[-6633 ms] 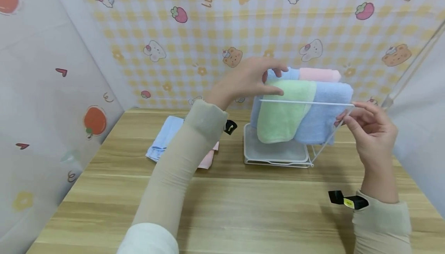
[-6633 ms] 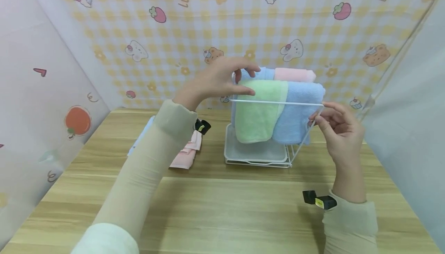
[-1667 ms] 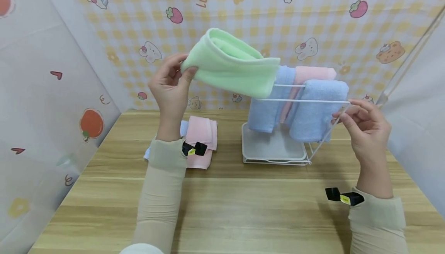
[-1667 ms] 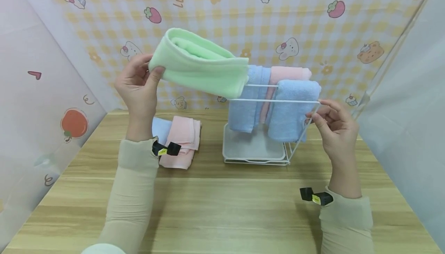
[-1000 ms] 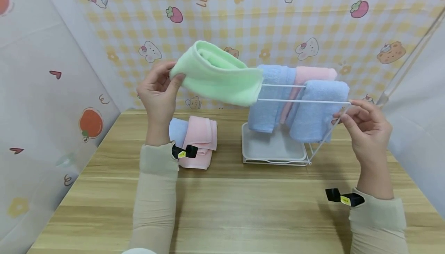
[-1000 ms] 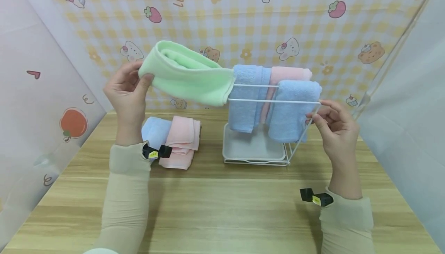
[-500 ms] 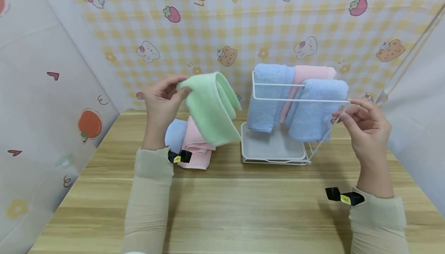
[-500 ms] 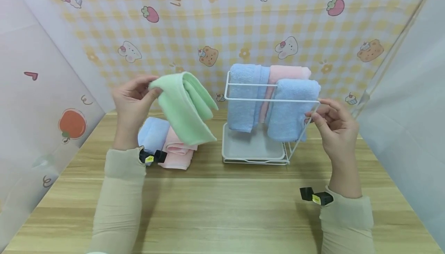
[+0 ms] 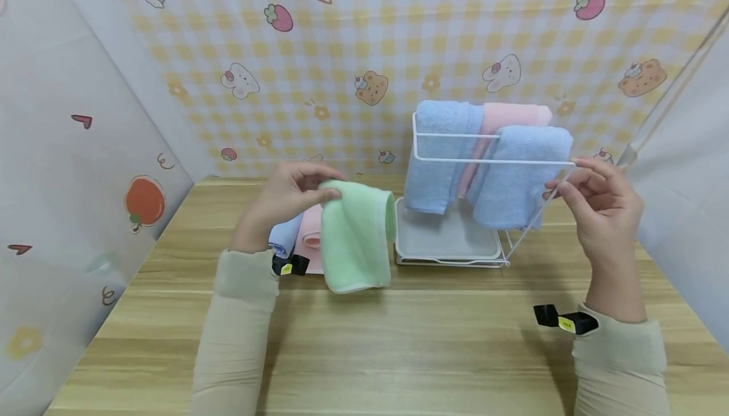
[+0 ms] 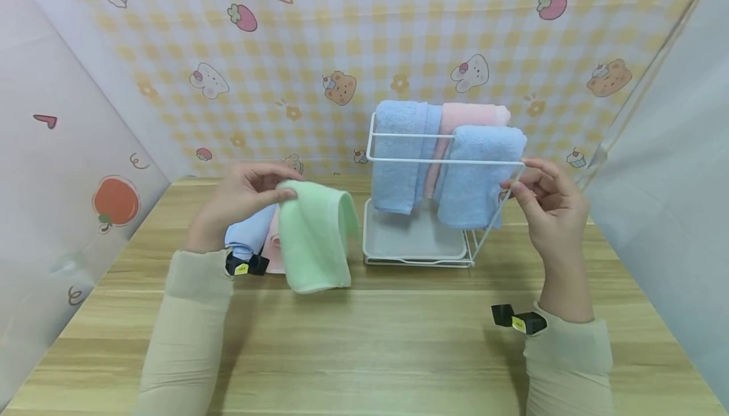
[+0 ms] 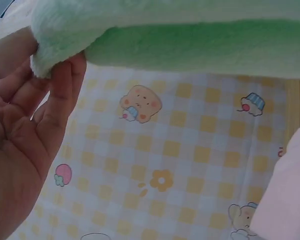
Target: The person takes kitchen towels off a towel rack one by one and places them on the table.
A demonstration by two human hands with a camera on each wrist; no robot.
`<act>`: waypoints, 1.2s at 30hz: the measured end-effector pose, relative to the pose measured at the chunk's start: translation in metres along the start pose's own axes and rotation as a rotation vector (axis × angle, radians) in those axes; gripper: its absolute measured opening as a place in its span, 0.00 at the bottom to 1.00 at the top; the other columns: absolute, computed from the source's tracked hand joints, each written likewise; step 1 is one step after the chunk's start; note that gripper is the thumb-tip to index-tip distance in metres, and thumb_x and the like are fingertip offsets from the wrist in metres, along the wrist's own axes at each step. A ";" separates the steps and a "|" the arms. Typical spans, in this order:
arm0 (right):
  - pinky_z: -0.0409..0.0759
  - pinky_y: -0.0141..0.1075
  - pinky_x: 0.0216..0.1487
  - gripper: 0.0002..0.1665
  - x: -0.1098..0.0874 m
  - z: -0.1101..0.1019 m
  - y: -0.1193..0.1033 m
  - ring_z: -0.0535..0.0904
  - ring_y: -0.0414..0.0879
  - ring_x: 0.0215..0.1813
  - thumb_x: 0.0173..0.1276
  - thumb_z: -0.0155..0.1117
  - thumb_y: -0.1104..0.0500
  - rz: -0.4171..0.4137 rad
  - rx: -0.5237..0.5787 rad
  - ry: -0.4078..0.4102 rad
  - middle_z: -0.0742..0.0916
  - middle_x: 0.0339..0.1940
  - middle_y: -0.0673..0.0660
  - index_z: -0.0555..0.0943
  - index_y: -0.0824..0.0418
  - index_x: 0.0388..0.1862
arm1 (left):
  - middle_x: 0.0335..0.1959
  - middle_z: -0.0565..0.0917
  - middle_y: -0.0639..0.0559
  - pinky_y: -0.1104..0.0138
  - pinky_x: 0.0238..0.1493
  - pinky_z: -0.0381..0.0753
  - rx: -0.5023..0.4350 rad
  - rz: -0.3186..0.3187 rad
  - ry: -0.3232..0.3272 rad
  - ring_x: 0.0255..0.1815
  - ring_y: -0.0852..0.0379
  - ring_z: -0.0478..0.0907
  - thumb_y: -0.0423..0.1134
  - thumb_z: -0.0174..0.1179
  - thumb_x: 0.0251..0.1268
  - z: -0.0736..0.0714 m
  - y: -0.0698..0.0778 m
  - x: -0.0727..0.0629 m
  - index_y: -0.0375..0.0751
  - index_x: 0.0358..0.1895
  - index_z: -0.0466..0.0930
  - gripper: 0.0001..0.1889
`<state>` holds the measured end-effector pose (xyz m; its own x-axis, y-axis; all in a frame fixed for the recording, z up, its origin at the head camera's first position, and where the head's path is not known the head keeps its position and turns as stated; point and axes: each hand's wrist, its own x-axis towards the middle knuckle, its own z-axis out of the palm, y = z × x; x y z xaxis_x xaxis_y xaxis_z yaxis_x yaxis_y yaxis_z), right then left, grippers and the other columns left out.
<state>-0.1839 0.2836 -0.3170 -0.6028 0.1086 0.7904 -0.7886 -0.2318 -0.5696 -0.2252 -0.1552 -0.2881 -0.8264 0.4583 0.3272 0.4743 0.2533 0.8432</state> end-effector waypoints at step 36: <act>0.85 0.32 0.43 0.20 -0.001 -0.006 0.005 0.88 0.51 0.36 0.61 0.58 0.84 -0.006 -0.004 -0.007 0.86 0.30 0.63 0.73 0.81 0.54 | 0.58 0.82 0.46 0.60 0.52 0.80 0.165 -0.364 -0.111 0.48 0.51 0.80 0.40 0.66 0.66 0.023 -0.113 0.057 0.44 0.56 0.84 0.17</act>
<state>-0.1879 0.2883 -0.3219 -0.5970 0.1035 0.7956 -0.7929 -0.2272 -0.5654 -0.3191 -0.1380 -0.3741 -0.9157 0.4003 -0.0348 0.2072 0.5445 0.8128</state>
